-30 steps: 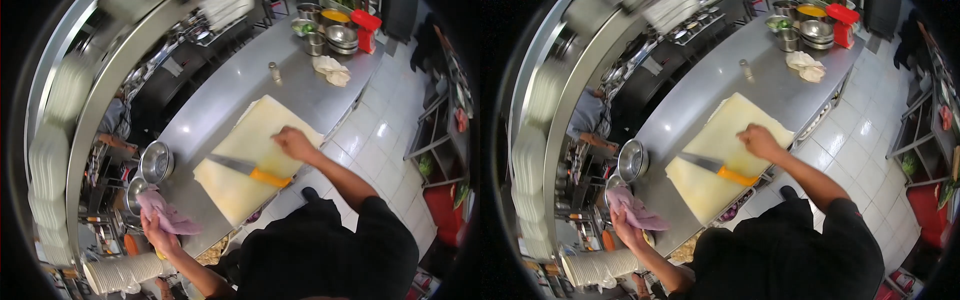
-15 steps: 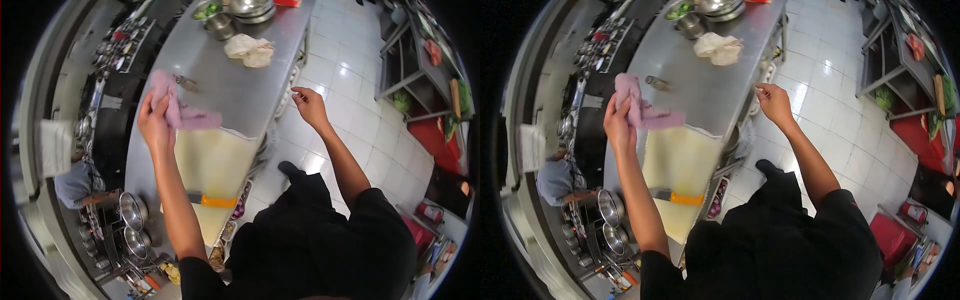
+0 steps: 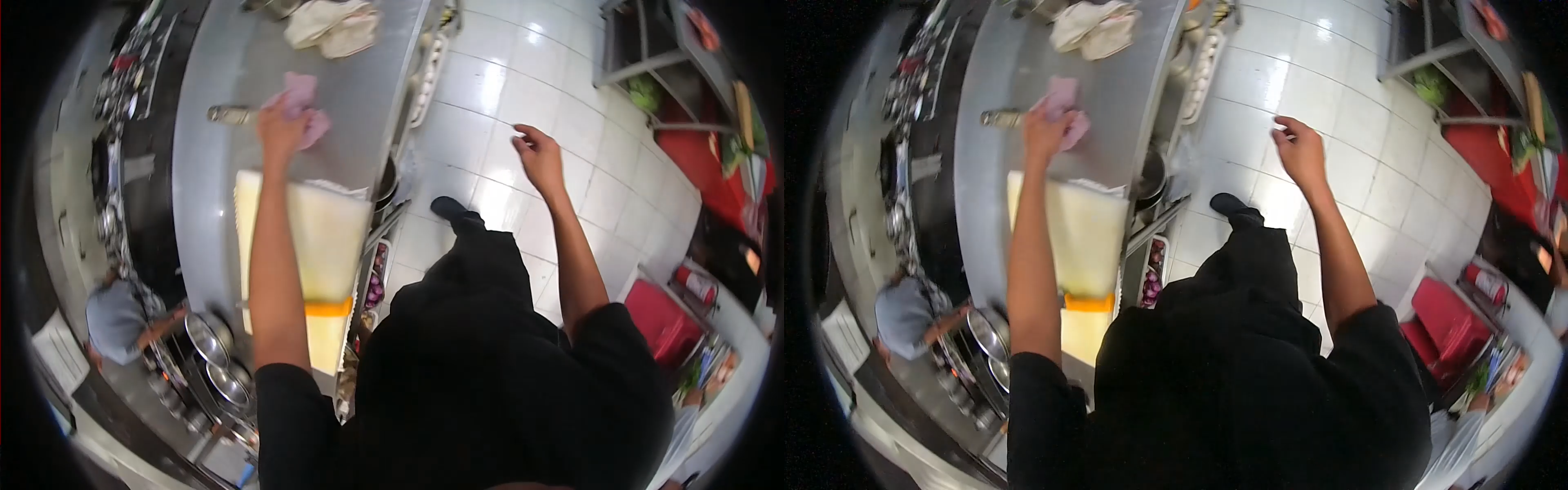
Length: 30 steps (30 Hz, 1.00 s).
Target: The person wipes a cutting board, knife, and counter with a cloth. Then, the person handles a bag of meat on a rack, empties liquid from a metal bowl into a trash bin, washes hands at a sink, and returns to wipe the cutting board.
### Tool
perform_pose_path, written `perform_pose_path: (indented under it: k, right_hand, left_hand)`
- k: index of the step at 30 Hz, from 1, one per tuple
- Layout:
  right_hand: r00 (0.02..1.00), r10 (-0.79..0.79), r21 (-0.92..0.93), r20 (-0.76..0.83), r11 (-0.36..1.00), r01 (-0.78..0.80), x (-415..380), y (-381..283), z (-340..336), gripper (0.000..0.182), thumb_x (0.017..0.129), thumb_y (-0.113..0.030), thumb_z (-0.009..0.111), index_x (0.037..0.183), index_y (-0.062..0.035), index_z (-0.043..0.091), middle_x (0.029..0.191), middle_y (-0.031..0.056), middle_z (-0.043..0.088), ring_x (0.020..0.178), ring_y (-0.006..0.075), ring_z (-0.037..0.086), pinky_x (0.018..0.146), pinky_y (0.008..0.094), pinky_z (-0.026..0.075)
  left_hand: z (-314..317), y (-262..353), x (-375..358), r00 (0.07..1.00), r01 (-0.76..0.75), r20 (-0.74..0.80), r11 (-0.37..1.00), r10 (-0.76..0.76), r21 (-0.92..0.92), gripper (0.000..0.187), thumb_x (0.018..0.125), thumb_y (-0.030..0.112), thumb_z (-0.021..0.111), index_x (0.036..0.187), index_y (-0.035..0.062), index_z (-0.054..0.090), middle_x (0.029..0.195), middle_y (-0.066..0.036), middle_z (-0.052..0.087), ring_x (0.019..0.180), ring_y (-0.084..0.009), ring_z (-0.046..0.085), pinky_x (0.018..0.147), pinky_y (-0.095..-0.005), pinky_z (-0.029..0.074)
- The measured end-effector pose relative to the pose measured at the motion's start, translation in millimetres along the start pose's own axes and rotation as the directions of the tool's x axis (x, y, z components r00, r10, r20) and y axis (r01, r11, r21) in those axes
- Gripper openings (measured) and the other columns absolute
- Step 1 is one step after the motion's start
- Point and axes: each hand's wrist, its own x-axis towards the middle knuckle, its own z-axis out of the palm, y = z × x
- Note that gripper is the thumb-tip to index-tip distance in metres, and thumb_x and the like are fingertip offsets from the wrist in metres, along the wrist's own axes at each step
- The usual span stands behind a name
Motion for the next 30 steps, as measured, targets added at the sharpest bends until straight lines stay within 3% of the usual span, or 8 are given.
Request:
perform_pose_path:
  k: [5,10,12,14,17,21,26,30]
  right_hand:
    - [0.991,0.062,0.046,0.12,0.997,-0.068,13,-28,5,0.027,0.085,-0.013,0.062,0.111,-0.0049,0.065,0.083,0.0075,0.065,0.071,0.0124,0.058,0.066,0.0257,0.047]
    - [0.968,-0.154,0.165,0.197,0.979,0.123,33,-95,18,0.027,0.085,-0.011,0.063,0.11,-0.004,0.065,0.082,0.0077,0.064,0.071,0.0112,0.056,0.064,0.025,0.046]
    - [0.925,-0.278,0.221,0.258,0.949,0.224,31,-134,16,0.026,0.086,-0.011,0.062,0.11,-0.0024,0.065,0.078,0.0034,0.059,0.068,0.0092,0.052,0.062,0.0233,0.043]
    - [0.859,-0.362,0.185,0.362,0.931,0.314,22,-174,10,0.025,0.086,-0.011,0.062,0.108,-0.0015,0.065,0.076,0.0017,0.056,0.067,0.009,0.049,0.061,0.0227,0.042]
    - [0.552,-0.653,0.202,0.519,0.72,0.664,1,-225,11,0.045,0.076,-0.006,0.069,0.12,-0.0062,0.058,0.103,0.0119,0.057,0.088,0.0216,0.056,0.076,0.0301,0.047]
    - [0.461,-0.749,0.333,0.476,0.639,0.694,3,-257,46,0.059,0.067,0.004,0.068,0.123,-0.0065,0.055,0.112,0.012,0.054,0.098,0.0272,0.056,0.084,0.0324,0.047]
    - [0.458,-0.795,0.431,0.398,0.603,0.671,50,-270,98,0.055,0.065,0.01,0.061,0.119,-0.0012,0.055,0.108,0.0157,0.059,0.095,0.0308,0.059,0.082,0.0347,0.048]
    - [0.496,-0.772,0.122,0.398,0.58,0.805,86,-275,159,0.041,0.07,-0.001,0.06,0.111,-0.0011,0.058,0.108,0.0192,0.061,0.095,0.0359,0.06,0.081,0.0421,0.048]
  left_hand:
    - [15,94,-41,0.94,-0.187,-0.33,0.943,0.09,-0.274,0.018,0.064,0.012,0.063,0.08,0.0108,0.069,0.087,-0.009,0.066,0.093,-0.0289,0.058,0.084,-0.0416,0.044]
    - [17,174,-86,0.984,-0.145,-0.036,0.67,0.174,-0.729,0.031,0.06,0.001,0.061,0.087,0.0117,0.071,0.086,-0.009,0.065,0.089,-0.0295,0.059,0.079,-0.0387,0.047]
    - [-6,201,-96,0.899,0.409,0.436,0.448,-0.046,-0.795,0.034,0.062,0.006,0.064,0.096,0.009,0.07,0.084,-0.013,0.066,0.09,-0.0304,0.062,0.081,-0.0371,0.05]
    - [-25,205,-99,0.963,0.26,0.178,0.519,-0.204,-0.814,0.041,0.061,0.011,0.069,0.102,0.0069,0.066,0.092,-0.015,0.067,0.083,-0.0213,0.066,0.073,-0.0313,0.052]
    - [-54,188,-91,0.916,0.258,0.265,-0.062,-0.301,-0.964,0.036,0.075,0.009,0.065,0.11,0.0023,0.06,0.096,-0.01,0.065,0.083,-0.0195,0.063,0.072,-0.028,0.051]
    - [-96,151,-84,0.926,0.201,0.351,-0.605,-0.139,-0.771,0.053,0.082,0.018,0.064,0.129,0.0024,0.045,0.116,-0.012,0.058,0.1,-0.0184,0.058,0.08,-0.0283,0.048]
    - [-143,132,-110,0.83,0.307,0.328,-0.12,-0.452,-0.944,0.062,0.085,0.024,0.063,0.138,0.0059,0.039,0.12,-0.008,0.053,0.106,-0.0168,0.052,0.084,-0.0313,0.044]
    - [-154,103,-140,0.816,0.207,0.138,0.061,-0.561,-0.976,0.047,0.084,0.022,0.064,0.125,0.0043,0.051,0.112,-0.006,0.056,0.099,-0.0144,0.053,0.082,-0.0282,0.044]
